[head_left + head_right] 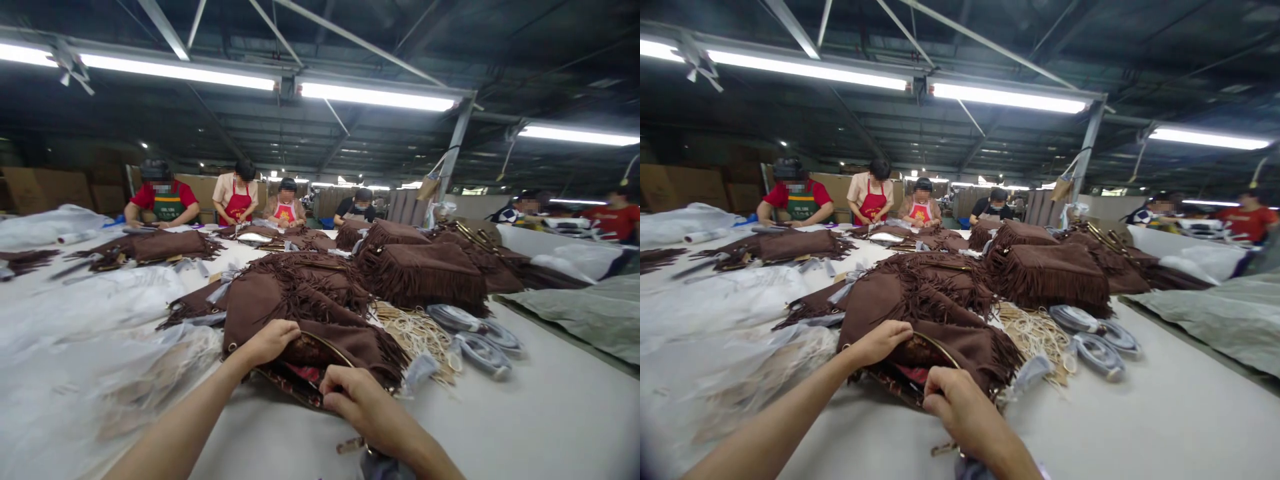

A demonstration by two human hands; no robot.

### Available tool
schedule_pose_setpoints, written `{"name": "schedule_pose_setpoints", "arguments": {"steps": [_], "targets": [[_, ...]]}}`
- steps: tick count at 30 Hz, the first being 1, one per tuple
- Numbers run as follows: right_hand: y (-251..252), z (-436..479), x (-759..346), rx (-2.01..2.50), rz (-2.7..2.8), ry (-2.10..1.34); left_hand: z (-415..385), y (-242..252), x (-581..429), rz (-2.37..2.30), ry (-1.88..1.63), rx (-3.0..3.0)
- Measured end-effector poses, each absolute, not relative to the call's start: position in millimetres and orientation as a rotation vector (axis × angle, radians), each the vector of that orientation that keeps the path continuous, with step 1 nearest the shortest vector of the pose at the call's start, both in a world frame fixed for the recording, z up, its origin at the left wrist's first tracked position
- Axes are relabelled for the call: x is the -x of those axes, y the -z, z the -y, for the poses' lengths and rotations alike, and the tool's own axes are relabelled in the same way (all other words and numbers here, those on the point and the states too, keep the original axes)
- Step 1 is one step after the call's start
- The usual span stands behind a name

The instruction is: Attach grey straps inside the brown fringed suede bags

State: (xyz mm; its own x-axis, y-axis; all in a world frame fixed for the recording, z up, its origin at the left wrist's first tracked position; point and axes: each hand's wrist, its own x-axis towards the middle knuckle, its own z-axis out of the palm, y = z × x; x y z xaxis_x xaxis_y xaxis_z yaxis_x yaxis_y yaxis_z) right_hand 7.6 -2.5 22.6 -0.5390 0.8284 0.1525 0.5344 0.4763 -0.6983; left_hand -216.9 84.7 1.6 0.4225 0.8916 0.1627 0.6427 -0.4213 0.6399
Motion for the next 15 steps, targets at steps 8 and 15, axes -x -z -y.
{"name": "schedule_pose_setpoints", "arguments": {"steps": [8, 15], "targets": [[-5, -26, -18, 1.105, 2.308, -0.85, -96, 10, 221, -1.318, -0.651, -2.128], [6, -28, -47, 1.077, 2.255, -0.977, -83, 6, 207, -1.343, -0.623, -2.284]]}}
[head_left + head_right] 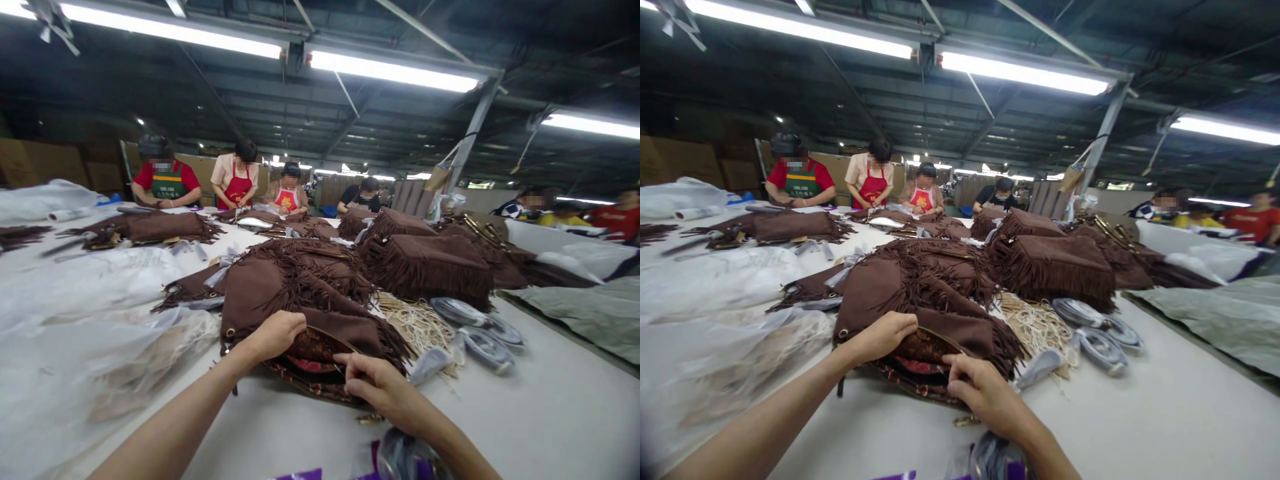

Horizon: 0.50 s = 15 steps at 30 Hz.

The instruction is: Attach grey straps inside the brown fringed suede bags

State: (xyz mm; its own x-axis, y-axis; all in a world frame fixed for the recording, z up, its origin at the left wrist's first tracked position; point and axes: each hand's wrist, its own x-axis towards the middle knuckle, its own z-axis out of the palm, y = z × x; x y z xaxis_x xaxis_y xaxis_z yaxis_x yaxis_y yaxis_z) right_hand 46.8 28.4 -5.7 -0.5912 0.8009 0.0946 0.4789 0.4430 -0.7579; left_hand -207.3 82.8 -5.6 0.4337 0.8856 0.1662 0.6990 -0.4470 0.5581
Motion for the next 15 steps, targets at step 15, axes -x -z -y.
{"name": "schedule_pose_setpoints", "arguments": {"steps": [15], "targets": [[-13, -55, -52, 1.247, 1.93, -0.867, -27, 4, 153, -1.121, -0.44, -2.894]]}}
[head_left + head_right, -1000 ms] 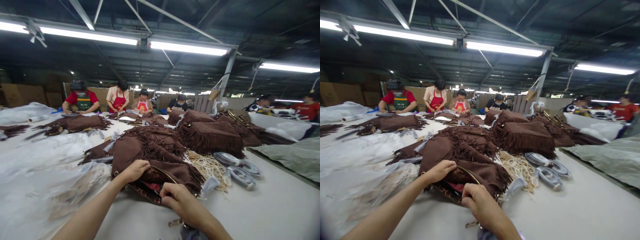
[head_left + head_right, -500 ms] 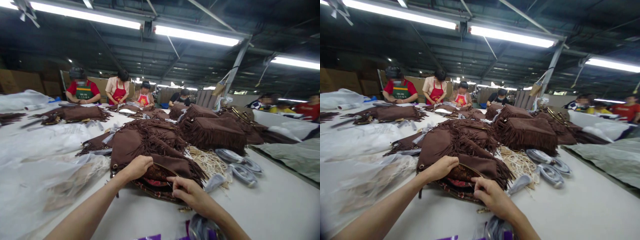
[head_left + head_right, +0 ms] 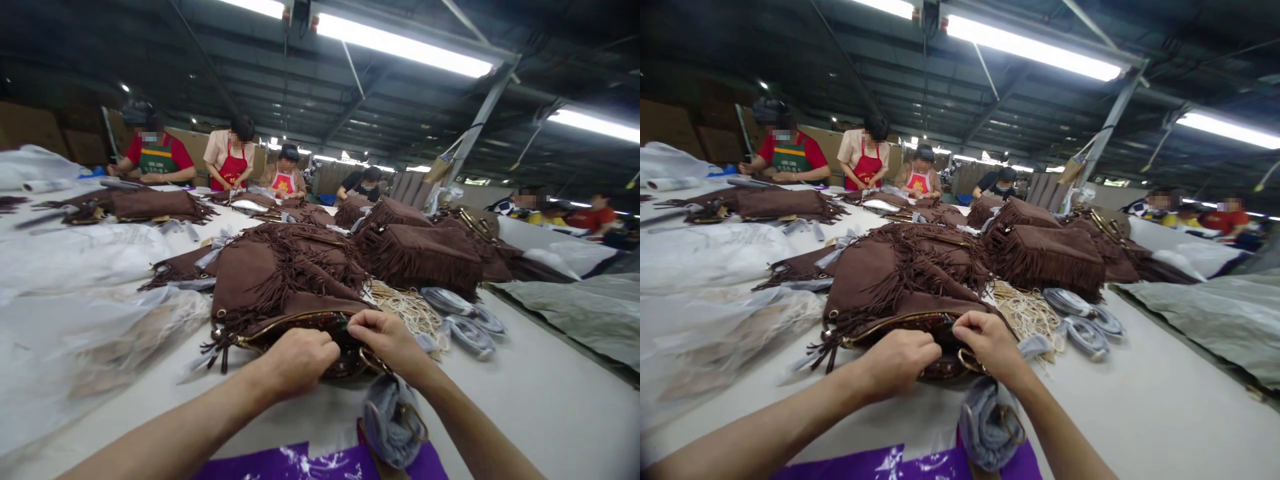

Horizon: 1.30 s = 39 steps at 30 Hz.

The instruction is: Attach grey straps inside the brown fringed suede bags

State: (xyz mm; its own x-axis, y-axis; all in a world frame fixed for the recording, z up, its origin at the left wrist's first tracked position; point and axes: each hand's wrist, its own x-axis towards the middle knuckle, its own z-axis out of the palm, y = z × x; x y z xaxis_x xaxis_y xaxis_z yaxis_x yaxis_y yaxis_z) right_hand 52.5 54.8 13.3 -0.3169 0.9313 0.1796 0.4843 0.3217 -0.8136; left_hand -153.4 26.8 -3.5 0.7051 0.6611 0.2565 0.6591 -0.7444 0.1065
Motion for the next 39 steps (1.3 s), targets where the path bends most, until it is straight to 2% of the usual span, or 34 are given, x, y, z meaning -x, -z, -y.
{"name": "schedule_pose_setpoints", "arguments": {"steps": [6, 22, 31, 39], "targets": [[-11, -55, -58, 1.291, 1.97, -0.927, -52, 29, 123, -1.072, -0.416, -2.492], [13, -56, -71, 1.277, 2.301, -0.276, -75, 47, 108, -1.112, -0.531, -2.096], [6, -38, -64, 1.709, 2.544, 0.178, -84, 56, 104, -1.07, -0.665, -1.916], [14, -43, -43, 1.811, 2.422, 0.247, -81, 55, 105, -1.044, -0.727, -1.928]]}}
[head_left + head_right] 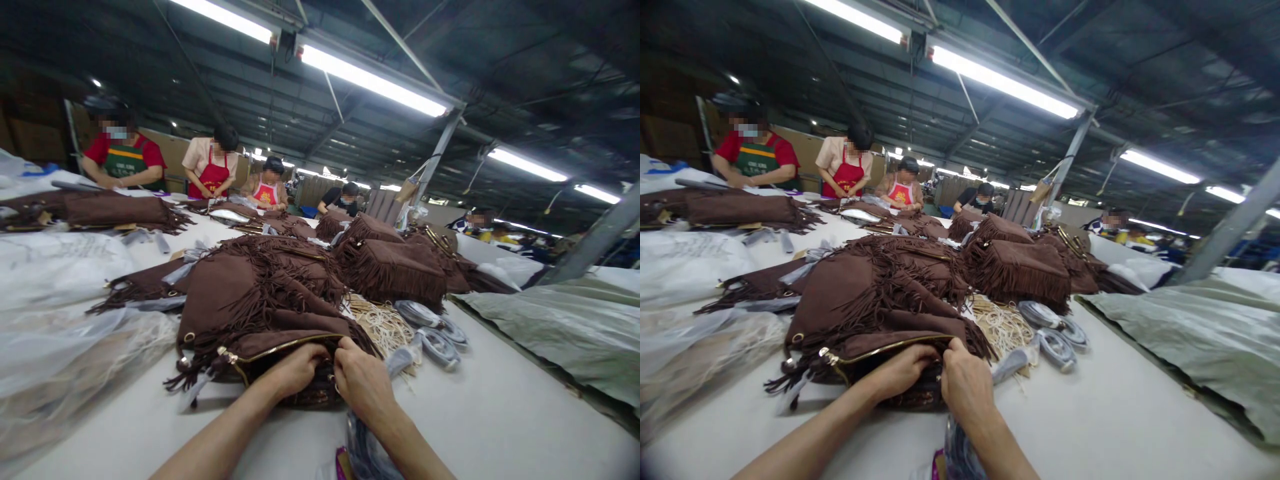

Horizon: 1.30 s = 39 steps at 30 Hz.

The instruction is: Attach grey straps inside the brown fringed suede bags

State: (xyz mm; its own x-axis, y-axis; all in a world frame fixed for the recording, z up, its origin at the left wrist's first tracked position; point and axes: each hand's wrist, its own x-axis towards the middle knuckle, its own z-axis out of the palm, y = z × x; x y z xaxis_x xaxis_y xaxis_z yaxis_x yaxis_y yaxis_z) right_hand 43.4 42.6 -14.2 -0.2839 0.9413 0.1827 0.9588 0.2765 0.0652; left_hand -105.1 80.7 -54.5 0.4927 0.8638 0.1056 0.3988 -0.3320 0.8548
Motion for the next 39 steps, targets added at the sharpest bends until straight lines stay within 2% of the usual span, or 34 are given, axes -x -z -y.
{"name": "schedule_pose_setpoints", "arguments": {"steps": [5, 11, 16, 18, 23, 27, 31, 35, 39], "targets": [[19, -43, -47, 1.72, 2.401, 0.126, -75, 50, 106, -1.127, -0.754, -1.943], [17, -28, -75, 1.133, 2.005, -0.322, -66, 16, 117, -1.077, -0.814, -1.984], [19, -19, -78, 1.032, 1.389, -1.026, -58, 1, 111, -0.942, -0.866, -1.834], [18, -21, -71, 0.927, 1.187, -1.181, -54, 5, 103, -0.905, -0.874, -1.703], [11, -31, -55, 0.833, 1.19, -1.157, -49, 17, 85, -0.712, -1.006, -1.295], [10, -39, -50, 0.862, 1.324, -1.094, -50, 21, 80, -0.604, -1.06, -1.25], [11, -44, -49, 0.931, 1.363, -1.04, -52, 25, 82, -0.694, -1.012, -1.321], [11, -45, -49, 1.04, 1.49, -0.846, -51, 27, 84, -0.874, -0.878, -1.376], [6, -43, -46, 1.043, 1.573, -0.807, -48, 22, 83, -0.813, -0.883, -1.301]]}}
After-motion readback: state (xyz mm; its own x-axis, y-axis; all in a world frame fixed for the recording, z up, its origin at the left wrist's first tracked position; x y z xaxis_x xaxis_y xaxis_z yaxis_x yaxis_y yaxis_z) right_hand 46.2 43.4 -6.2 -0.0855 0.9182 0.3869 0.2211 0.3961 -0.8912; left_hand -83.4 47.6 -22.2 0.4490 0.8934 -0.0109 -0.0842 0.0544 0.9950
